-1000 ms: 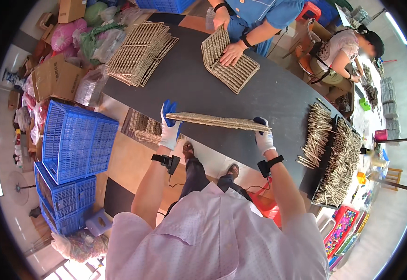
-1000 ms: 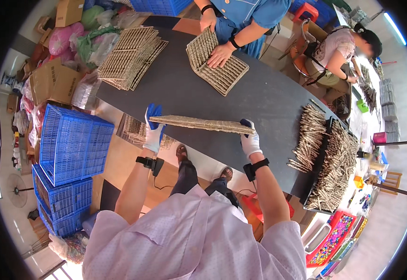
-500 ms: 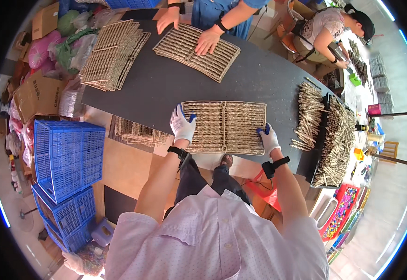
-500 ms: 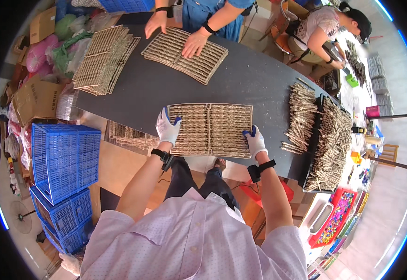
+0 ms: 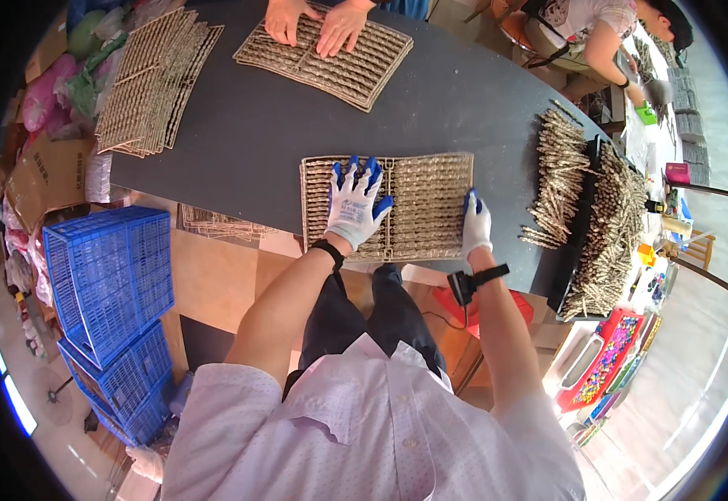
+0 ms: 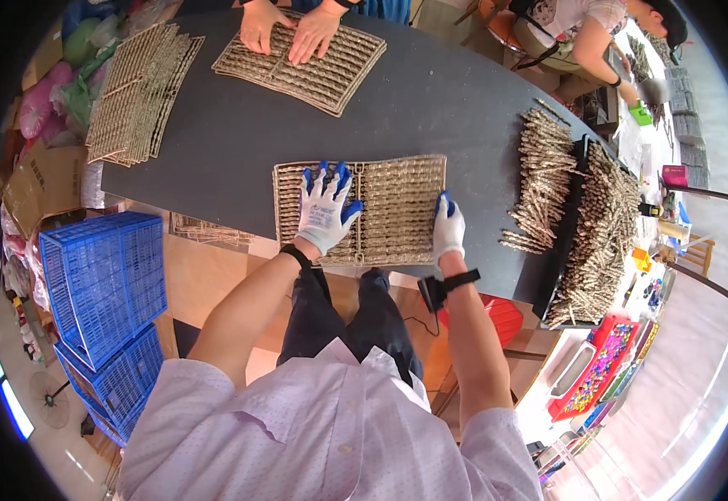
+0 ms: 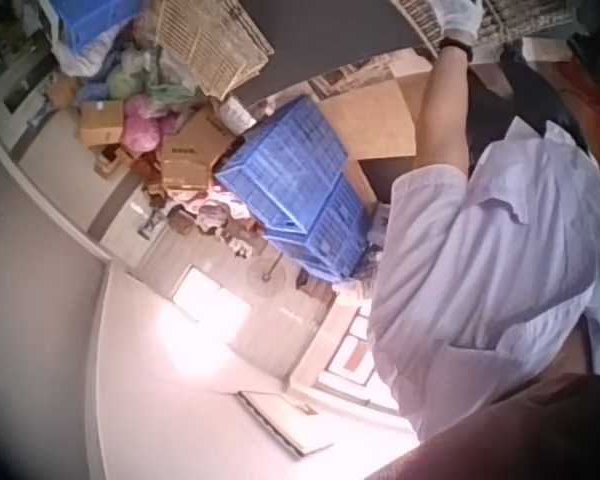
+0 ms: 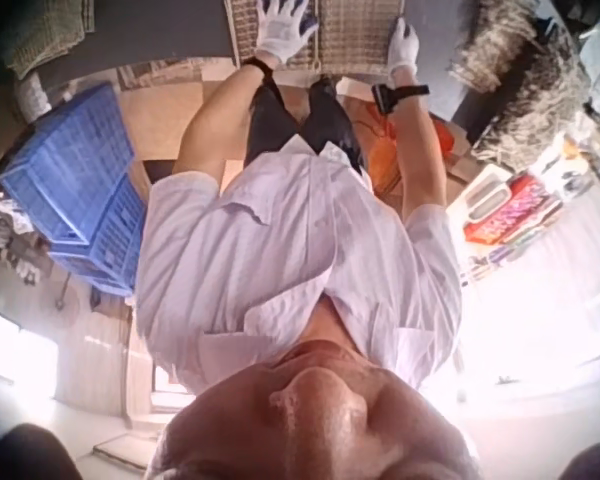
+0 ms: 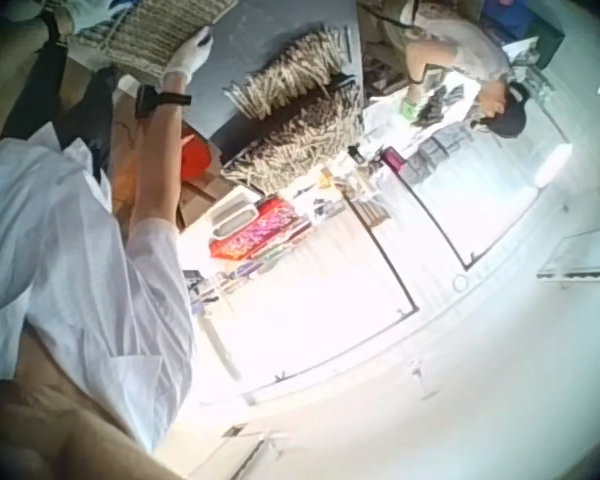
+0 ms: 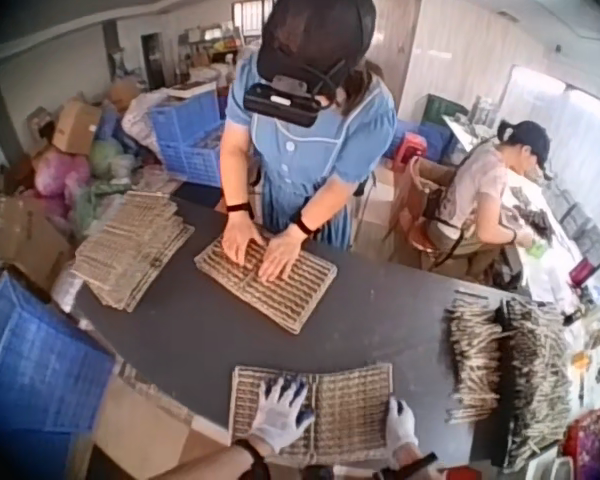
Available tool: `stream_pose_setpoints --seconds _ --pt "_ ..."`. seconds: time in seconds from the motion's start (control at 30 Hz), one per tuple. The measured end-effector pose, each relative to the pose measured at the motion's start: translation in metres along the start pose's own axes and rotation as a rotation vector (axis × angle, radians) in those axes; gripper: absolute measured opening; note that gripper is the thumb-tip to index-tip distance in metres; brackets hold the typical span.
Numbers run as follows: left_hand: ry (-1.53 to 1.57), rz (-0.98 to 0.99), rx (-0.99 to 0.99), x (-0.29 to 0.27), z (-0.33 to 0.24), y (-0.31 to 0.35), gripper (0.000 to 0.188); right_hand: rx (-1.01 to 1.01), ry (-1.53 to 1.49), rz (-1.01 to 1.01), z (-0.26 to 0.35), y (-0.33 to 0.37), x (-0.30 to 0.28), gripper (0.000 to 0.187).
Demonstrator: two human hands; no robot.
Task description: The person assembles woven baskets by inserting pre-cut woven strips into rectangular wire frames. They repeatedly pick up strips, align them with the frame slots, and press them into place. Finished baskets are stacked on the table, and the person handles multiple frames and strips throughout the process.
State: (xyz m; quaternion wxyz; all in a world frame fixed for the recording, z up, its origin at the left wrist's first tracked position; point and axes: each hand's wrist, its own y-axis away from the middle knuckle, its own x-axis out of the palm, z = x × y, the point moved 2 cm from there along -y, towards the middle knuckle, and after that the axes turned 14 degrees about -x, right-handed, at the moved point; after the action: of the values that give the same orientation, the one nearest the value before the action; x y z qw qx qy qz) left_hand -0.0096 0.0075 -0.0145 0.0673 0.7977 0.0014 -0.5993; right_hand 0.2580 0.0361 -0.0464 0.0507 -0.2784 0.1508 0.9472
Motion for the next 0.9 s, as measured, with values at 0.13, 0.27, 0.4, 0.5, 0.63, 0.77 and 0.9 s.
stream_pose_setpoints --seconds 0.13,0.27,0.4,0.5,0.63,0.77,0.9 --pt "-0.034 -0.011 0.022 -0.001 0.002 0.001 0.065 -0.029 0.158 -0.013 0.051 -0.031 0.023 0.05" --pt "-0.068 0.013 0.008 0.003 -0.003 -0.005 0.065 -0.115 0.309 0.001 0.065 -0.055 0.041 0.053" --pt "-0.076 0.005 -0.072 0.004 -0.004 -0.006 0.064 -0.158 0.352 -0.04 0.052 -0.041 0.035 0.049" --pt "-0.086 -0.081 -0.149 0.011 -0.003 -0.006 0.061 -0.157 0.343 0.054 0.025 0.005 0.005 0.041" --pt "-0.111 -0.063 -0.137 0.012 -0.006 -0.01 0.058 -0.086 0.319 0.008 0.006 0.06 0.0 0.031" --pt "-0.108 -0.078 -0.12 0.011 -0.007 -0.005 0.057 -0.132 0.35 -0.087 -0.002 0.048 0.004 0.033" --pt "-0.077 -0.034 -0.114 0.011 -0.005 -0.003 0.057 -0.174 0.14 -0.103 0.052 -0.031 0.027 0.04"
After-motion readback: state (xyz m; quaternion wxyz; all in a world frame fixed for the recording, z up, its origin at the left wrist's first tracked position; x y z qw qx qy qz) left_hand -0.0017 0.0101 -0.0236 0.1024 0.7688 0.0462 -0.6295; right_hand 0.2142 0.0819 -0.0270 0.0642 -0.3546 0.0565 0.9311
